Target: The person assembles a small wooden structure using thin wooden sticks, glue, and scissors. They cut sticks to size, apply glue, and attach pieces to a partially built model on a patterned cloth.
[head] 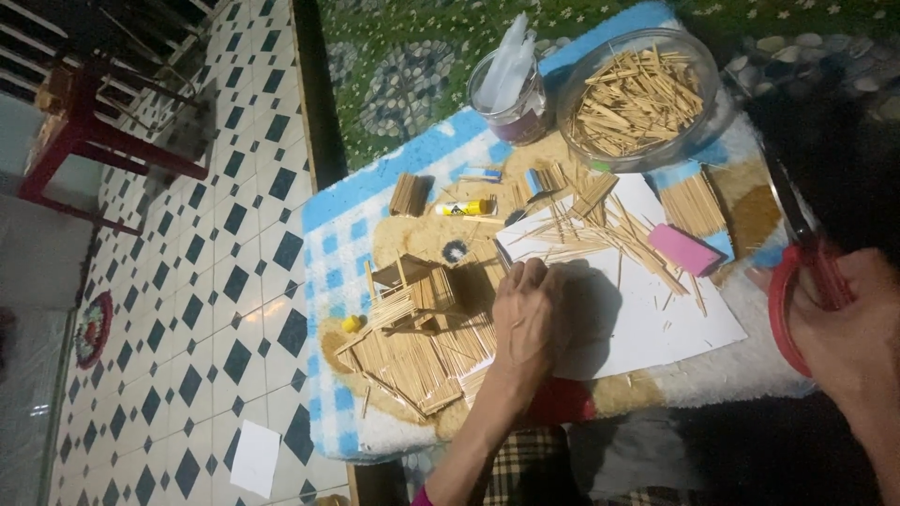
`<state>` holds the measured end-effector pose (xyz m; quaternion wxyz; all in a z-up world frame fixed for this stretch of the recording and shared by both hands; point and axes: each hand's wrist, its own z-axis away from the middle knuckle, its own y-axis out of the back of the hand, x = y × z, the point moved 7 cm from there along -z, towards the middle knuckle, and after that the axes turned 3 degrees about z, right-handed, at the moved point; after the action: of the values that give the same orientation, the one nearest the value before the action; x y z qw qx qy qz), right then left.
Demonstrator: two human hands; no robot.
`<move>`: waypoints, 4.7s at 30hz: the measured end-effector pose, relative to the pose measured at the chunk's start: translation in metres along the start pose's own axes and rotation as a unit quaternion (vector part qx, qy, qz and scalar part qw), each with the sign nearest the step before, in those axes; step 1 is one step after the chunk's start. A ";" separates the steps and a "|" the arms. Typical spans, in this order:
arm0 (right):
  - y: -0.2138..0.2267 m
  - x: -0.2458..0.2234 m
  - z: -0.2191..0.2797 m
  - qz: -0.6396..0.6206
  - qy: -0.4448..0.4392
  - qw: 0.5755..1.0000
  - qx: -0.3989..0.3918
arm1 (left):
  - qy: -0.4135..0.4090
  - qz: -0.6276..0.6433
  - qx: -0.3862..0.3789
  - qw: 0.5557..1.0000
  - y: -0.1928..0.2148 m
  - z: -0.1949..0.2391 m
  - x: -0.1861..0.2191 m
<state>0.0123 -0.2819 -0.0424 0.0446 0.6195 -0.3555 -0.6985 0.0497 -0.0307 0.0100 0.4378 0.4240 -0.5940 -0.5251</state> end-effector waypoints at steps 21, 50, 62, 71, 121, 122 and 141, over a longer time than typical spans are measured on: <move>0.013 -0.020 0.003 0.161 0.084 0.983 0.020 | -0.124 0.005 0.059 0.991 0.020 -0.035 0.016; 0.049 -0.058 -0.001 0.275 -0.174 0.946 0.009 | -0.220 -0.100 0.039 0.970 -0.036 -0.060 0.017; 0.043 -0.062 0.000 0.270 -0.212 0.935 -0.084 | -0.142 -0.062 -0.161 0.975 -0.014 -0.067 0.029; 0.022 -0.043 0.004 0.309 -0.054 0.948 -0.043 | -0.237 0.004 0.123 0.964 0.034 -0.052 0.009; -0.009 -0.171 0.294 0.029 0.180 0.946 -0.267 | 0.086 0.745 0.015 0.661 0.112 0.259 -0.012; -0.006 -0.172 0.297 0.022 0.164 0.945 -0.282 | 0.085 0.769 0.006 0.634 0.113 0.262 -0.009; -0.100 -0.089 0.348 -0.250 -0.258 0.743 -0.565 | 0.169 0.900 -0.048 0.398 0.027 0.311 -0.041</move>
<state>-0.2420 -0.0091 -0.0308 0.1172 0.3439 0.2736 -0.8906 -0.2411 0.0902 0.0131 0.7680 -0.2977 -0.5191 0.2282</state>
